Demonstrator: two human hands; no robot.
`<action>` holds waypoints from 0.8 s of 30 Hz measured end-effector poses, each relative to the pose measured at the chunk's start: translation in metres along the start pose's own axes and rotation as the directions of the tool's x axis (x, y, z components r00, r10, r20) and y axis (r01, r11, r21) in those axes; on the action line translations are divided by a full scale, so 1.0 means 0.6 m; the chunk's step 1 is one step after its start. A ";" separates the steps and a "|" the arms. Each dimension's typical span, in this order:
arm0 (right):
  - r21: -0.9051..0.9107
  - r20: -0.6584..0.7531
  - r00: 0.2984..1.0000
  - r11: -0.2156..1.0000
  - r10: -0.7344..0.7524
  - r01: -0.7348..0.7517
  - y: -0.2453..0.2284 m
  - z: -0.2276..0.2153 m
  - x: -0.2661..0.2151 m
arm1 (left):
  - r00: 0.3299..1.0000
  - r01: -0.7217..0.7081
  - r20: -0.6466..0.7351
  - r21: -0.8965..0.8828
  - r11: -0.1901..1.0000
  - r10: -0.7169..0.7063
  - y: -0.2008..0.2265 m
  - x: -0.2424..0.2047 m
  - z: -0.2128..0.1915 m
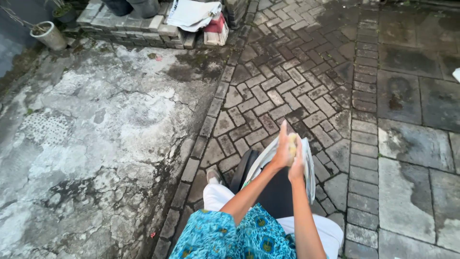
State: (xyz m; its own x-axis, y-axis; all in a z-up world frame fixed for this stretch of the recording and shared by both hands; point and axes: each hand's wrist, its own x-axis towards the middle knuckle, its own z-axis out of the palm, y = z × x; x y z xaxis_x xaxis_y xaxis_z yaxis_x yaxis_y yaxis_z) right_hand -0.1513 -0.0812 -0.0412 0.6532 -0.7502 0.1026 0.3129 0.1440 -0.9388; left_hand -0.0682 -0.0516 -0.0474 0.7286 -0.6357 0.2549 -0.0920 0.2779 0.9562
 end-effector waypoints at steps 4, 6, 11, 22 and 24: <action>0.284 0.050 0.988 0.946 0.148 -0.156 -0.044 0.019 0.008 | 0.996 -0.055 0.074 0.104 0.993 0.047 0.063 -0.003 0.009; -0.052 0.016 1.000 0.999 -0.013 0.014 -0.060 0.016 0.017 | 0.973 -0.187 0.156 0.106 0.977 0.169 0.083 0.010 0.011; -0.384 -0.238 0.931 0.907 -0.278 0.173 -0.061 -0.023 0.073 | 0.953 -0.300 0.225 0.606 0.737 0.203 0.039 0.034 -0.011; -0.917 -0.393 0.908 0.127 -0.143 -0.377 -0.002 -0.027 0.141 | 0.961 0.227 -0.110 0.836 0.500 -0.252 0.009 0.075 -0.026; -0.910 -0.409 0.905 0.125 -0.117 -0.396 0.049 -0.064 0.152 | 0.935 0.294 -0.158 0.846 0.444 -0.318 0.008 0.073 -0.024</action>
State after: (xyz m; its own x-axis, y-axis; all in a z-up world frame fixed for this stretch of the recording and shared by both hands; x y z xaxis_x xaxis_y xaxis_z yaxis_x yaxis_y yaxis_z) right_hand -0.1090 -0.1702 -0.0719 0.2722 -0.9599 0.0678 -0.8467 -0.2723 -0.4571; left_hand -0.0270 -0.0677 -0.0335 0.8178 -0.5686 -0.0886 -0.4005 -0.6729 0.6219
